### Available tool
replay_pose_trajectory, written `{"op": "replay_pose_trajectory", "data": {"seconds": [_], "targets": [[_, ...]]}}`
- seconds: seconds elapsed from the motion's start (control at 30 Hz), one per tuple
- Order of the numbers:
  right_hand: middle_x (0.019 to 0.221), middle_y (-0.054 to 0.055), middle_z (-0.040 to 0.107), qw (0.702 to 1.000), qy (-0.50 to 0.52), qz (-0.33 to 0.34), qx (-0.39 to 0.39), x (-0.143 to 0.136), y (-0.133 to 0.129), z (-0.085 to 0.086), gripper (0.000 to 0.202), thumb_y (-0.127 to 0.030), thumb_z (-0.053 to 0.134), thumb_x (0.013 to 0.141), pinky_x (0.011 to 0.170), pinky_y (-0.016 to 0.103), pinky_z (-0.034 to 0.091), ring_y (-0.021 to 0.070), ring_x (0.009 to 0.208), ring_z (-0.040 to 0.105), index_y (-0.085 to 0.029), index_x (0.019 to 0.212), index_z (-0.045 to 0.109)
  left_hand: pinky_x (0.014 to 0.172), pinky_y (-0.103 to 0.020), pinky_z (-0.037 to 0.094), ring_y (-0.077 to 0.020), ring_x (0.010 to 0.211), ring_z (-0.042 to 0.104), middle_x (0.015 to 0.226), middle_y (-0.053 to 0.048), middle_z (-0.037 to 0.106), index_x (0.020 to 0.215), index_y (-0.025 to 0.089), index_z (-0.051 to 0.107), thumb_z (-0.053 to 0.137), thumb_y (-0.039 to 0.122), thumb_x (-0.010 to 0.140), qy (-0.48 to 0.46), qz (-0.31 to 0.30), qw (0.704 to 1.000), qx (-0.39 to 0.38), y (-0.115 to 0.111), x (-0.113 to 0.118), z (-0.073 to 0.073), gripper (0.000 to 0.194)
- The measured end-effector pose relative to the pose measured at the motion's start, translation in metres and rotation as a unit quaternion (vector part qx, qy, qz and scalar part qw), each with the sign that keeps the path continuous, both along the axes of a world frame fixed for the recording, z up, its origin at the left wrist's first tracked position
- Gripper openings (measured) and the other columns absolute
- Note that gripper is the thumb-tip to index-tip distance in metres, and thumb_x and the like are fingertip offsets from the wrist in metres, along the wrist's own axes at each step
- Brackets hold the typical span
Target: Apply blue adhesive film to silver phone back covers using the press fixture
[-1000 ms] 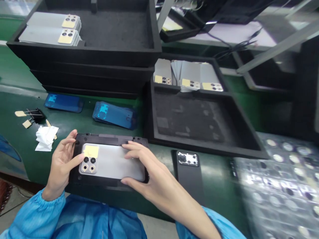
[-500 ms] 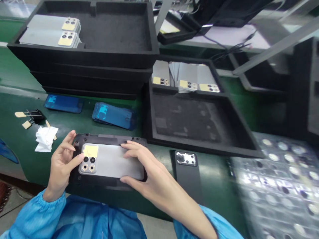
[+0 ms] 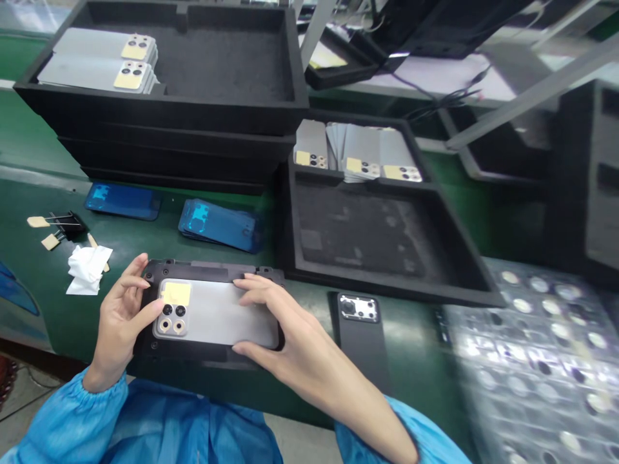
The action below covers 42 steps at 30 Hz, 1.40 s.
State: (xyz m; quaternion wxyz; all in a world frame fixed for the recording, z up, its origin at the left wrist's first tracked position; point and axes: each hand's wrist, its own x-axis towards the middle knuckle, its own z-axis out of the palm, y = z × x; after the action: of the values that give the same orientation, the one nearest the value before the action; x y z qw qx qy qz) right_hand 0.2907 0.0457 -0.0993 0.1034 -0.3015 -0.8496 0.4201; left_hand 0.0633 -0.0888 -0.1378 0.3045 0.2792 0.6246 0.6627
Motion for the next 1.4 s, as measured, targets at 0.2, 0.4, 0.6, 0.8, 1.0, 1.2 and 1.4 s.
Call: {"op": "replay_pose_trajectory", "data": {"seconds": [0.2,0.4,0.6,0.8,1.0,1.2,1.4], "targets": [[0.146,0.01,0.061,1.0,-0.003,-0.001,-0.003,-0.002,0.0,0.002,0.027,-0.03,0.069,0.087,0.113,0.056,0.05,0.0339,0.145,0.047,-0.029,0.109,0.054,0.111,-0.043,0.049,-0.0332,0.144,0.047,0.156,-0.013,0.047,0.089,0.023,0.066,0.086,0.028,0.072,-0.003,-0.031,0.999,-0.038,0.0,0.0,0.004,0.027],[0.146,0.009,0.061,1.0,-0.011,0.005,0.009,-0.001,0.0,0.001,0.027,-0.028,0.069,0.087,0.111,0.055,0.052,0.0337,0.143,0.049,-0.029,0.109,0.053,0.111,-0.044,0.049,-0.0341,0.147,0.043,0.158,-0.013,0.045,0.088,0.023,0.065,0.084,0.028,0.074,-0.008,-0.042,0.998,-0.036,-0.002,-0.002,0.004,0.024],[0.148,0.009,0.06,1.0,-0.012,0.013,0.023,-0.001,0.0,0.0,0.029,-0.028,0.069,0.089,0.111,0.056,0.052,0.0329,0.145,0.046,-0.03,0.111,0.051,0.117,-0.048,0.041,-0.0334,0.151,0.035,0.158,-0.013,0.045,0.085,0.023,0.065,0.083,0.028,0.076,0.017,-0.054,0.998,-0.032,-0.002,-0.006,0.001,0.021],[0.142,0.008,0.065,0.999,-0.003,0.026,0.032,-0.003,0.001,0.0,0.028,-0.028,0.07,0.087,0.124,0.068,0.026,0.0337,0.147,0.043,-0.028,0.107,0.051,0.119,-0.049,0.038,-0.0331,0.152,0.034,0.157,-0.013,0.047,0.083,0.023,0.064,0.082,0.029,0.077,0.046,-0.065,0.996,-0.026,-0.001,-0.008,-0.001,0.019],[0.145,0.007,0.064,0.999,-0.009,0.028,0.039,-0.002,0.002,-0.002,0.033,-0.028,0.072,0.088,0.124,0.072,0.016,0.0338,0.151,0.034,-0.029,0.115,0.053,0.118,-0.047,0.039,-0.0323,0.152,0.033,0.158,-0.014,0.045,0.081,0.023,0.062,0.082,0.029,0.077,0.038,-0.064,0.997,-0.03,0.001,-0.009,0.002,0.021],[0.159,0.006,0.047,0.989,-0.062,0.072,0.115,0.004,-0.003,-0.019,0.058,-0.046,0.064,0.096,0.121,0.076,0.008,0.0374,0.155,0.021,-0.035,0.15,0.047,0.118,-0.045,0.039,-0.0316,0.152,0.034,0.16,-0.014,0.043,0.081,0.023,0.061,0.083,0.029,0.077,0.03,-0.067,0.997,-0.029,0.002,-0.009,0.004,0.022],[0.163,0.014,0.039,0.963,-0.059,0.075,0.252,0.007,-0.023,-0.037,0.081,-0.076,0.041,0.093,0.116,0.081,-0.001,0.0453,0.153,0.026,-0.031,0.159,0.034,0.117,-0.042,0.04,-0.0308,0.151,0.035,0.162,-0.013,0.04,0.082,0.023,0.061,0.082,0.028,0.077,0.027,-0.066,0.997,-0.035,0.001,-0.01,0.005,0.023]]}}
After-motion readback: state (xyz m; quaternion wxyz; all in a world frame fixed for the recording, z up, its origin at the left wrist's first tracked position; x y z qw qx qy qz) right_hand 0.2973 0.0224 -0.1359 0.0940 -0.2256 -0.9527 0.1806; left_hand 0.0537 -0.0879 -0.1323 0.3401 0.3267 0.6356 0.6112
